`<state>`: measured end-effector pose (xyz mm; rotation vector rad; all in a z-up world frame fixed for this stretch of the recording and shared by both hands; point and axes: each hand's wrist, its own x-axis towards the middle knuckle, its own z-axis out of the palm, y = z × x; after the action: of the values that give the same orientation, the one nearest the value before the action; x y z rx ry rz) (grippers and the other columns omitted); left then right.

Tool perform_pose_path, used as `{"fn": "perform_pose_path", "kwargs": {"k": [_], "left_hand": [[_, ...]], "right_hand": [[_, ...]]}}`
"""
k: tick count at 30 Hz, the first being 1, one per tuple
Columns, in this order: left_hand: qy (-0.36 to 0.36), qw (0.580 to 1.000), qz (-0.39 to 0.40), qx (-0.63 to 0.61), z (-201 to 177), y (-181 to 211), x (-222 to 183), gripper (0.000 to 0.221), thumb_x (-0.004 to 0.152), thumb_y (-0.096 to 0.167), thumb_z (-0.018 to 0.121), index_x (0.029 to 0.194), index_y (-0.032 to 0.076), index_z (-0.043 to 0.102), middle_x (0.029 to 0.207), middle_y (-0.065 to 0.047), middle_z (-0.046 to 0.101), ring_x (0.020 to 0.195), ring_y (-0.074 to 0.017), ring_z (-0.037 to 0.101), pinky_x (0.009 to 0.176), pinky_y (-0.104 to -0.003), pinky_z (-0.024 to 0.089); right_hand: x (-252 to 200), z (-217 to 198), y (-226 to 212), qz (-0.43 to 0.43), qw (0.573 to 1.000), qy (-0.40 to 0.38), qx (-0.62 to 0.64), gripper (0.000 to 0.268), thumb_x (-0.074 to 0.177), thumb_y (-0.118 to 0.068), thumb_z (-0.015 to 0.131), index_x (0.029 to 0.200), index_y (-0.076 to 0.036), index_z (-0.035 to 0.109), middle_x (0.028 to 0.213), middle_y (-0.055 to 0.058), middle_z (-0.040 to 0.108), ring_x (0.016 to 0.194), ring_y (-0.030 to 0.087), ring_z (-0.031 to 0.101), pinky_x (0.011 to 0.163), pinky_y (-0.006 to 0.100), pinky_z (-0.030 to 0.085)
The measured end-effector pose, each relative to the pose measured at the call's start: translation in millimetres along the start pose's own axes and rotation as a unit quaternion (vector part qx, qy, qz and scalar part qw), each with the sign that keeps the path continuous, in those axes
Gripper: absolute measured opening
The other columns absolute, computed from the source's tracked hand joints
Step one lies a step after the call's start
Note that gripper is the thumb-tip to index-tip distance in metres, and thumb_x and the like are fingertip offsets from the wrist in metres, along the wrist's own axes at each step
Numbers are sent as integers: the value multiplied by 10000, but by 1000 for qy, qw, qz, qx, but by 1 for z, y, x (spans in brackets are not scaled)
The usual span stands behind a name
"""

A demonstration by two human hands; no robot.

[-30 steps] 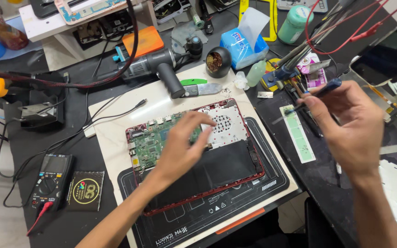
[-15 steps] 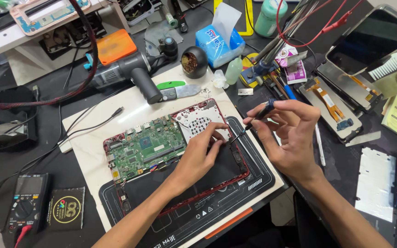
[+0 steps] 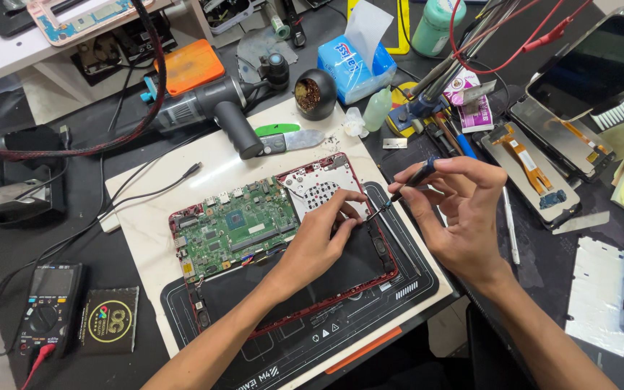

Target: The person prys open the bottom case of a laptop with a tool, removes a battery unit by hand, and then uses a screwdriver to loosen screws and disconnect small internal cables from the motherboard.

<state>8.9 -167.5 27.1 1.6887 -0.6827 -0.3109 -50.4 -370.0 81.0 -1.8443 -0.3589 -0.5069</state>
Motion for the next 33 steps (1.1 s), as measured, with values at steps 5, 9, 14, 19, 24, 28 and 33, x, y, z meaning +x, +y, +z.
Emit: {"fn": "perform_pose_path", "kwargs": {"k": [5, 9, 14, 19, 24, 28, 33], "left_hand": [[3, 1000, 9, 0, 0, 0, 0, 323, 962, 8, 595, 1282, 36, 569, 905, -127, 714, 788, -211, 699, 739, -347, 539], [6, 1000, 17, 5, 1, -1, 0, 311, 953, 12, 612, 1263, 35, 587, 908, -120, 707, 747, -204, 661, 714, -343, 527], [1, 1000, 7, 8, 2, -4, -1, 319, 947, 9, 615, 1263, 44, 597, 888, -113, 695, 707, -200, 619, 689, -340, 506], [3, 999, 31, -18, 2, -8, -2, 313, 965, 8, 605, 1274, 50, 582, 906, -94, 698, 754, -161, 647, 714, -323, 518], [6, 1000, 18, 4, 2, -5, -2, 337, 941, 10, 623, 1273, 55, 592, 891, -98, 691, 693, -173, 603, 679, -324, 503], [-3, 1000, -4, 4, 1, -7, -2, 320, 955, 20, 623, 1271, 59, 590, 893, -94, 693, 688, -173, 593, 674, -323, 500], [7, 1000, 22, -3, 1, -7, -2, 330, 949, 15, 623, 1274, 58, 587, 916, -99, 693, 751, -167, 625, 725, -318, 524]], "right_hand": [[1, 2, -1, -14, 999, 6, -29, 563, 976, 144, 642, 1327, -105, 281, 1177, 183, 580, 1059, 223, 714, 906, 334, 641], [3, 6, -6, -56, 998, 1, -40, 610, 932, 148, 709, 1290, -119, 295, 1149, 136, 532, 999, 185, 688, 891, 296, 613], [6, 3, -14, -20, 1000, -17, 8, 555, 833, 146, 761, 1181, -81, 394, 1065, 132, 528, 992, 196, 644, 922, 318, 573], [13, -13, -23, 43, 991, -82, 98, 335, 990, 154, 657, 1163, -63, 469, 1086, 172, 646, 1121, 231, 718, 986, 336, 619], [20, -6, -28, 29, 993, -89, 70, 329, 960, 109, 592, 1155, -77, 405, 1339, 233, 621, 1237, 249, 682, 948, 332, 621], [17, 2, -26, 52, 997, -4, 55, 458, 912, 127, 747, 1151, -82, 417, 1154, 237, 553, 1070, 236, 659, 969, 340, 602], [16, -7, -30, 74, 987, -81, 119, 321, 983, 106, 581, 1170, -98, 420, 1336, 220, 653, 1273, 243, 668, 965, 316, 602]]}}
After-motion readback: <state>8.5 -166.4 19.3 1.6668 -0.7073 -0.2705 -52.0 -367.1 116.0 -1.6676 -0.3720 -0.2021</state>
